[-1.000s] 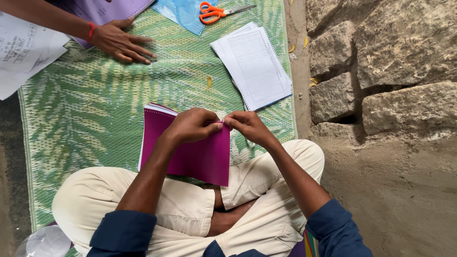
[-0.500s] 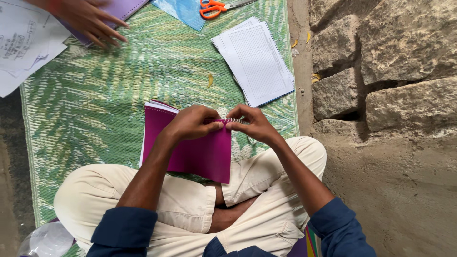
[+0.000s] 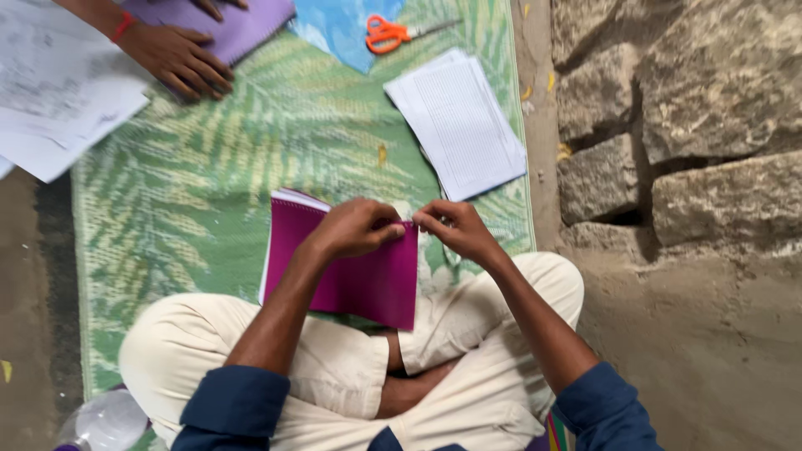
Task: The person assembles notebooks by aligning a stack of papers and a cover, then threading a spiral binding coil through the punched holes by hand.
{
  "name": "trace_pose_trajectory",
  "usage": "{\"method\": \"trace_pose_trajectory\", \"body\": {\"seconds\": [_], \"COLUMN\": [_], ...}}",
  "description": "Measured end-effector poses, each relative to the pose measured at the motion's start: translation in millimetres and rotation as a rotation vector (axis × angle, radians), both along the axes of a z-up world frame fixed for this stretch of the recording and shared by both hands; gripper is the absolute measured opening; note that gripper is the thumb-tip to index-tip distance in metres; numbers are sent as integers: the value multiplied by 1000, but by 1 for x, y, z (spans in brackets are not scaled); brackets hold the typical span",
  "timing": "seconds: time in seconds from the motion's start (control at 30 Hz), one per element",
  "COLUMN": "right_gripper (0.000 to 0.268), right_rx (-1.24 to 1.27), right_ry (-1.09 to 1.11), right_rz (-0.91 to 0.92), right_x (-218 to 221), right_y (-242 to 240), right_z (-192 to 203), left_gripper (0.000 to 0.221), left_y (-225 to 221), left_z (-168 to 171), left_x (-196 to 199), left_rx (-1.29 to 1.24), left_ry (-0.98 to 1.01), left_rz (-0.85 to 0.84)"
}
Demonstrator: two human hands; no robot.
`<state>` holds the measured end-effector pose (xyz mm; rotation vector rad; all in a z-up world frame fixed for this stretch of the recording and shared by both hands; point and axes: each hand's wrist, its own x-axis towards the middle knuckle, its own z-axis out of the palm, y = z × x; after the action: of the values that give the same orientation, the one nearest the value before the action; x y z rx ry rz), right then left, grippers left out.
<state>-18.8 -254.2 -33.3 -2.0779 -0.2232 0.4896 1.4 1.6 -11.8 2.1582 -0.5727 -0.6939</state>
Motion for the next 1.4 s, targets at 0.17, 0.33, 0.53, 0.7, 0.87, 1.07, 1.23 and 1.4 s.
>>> {"method": "trace_pose_trajectory", "body": {"seconds": [0.17, 0.33, 0.53, 0.7, 0.87, 1.07, 1.23, 1.4], "right_gripper": [27, 28, 26, 24, 24, 27, 31, 30], "right_rx": [41, 39, 9, 9, 9, 1, 24, 5], "right_ry": [-69, 1, -77, -64, -46, -31, -41, -75], "right_rz": [31, 6, 23, 34, 27, 21, 10, 26], "right_x": [1, 3, 1, 3, 2, 2, 3, 4], "right_y": [5, 8, 8, 8, 10, 10, 8, 7], "right_z": [6, 15, 13, 14, 15, 16, 14, 14], "left_gripper": [30, 30, 30, 29, 32, 32, 30, 28], "left_y": [1, 0, 2, 1, 1, -1, 1, 3], "left_z": [1, 10, 10, 13, 13, 11, 8, 6], "left_x": [-1, 3, 0, 0, -1, 0, 3, 1], "left_rx": [-64, 8, -37, 22, 45, 46, 2, -10], "left_ry": [-8, 7, 12, 27, 49, 51, -20, -10], "left_rz": [-9, -17, -17, -13, -12, -23, -36, -11]}}
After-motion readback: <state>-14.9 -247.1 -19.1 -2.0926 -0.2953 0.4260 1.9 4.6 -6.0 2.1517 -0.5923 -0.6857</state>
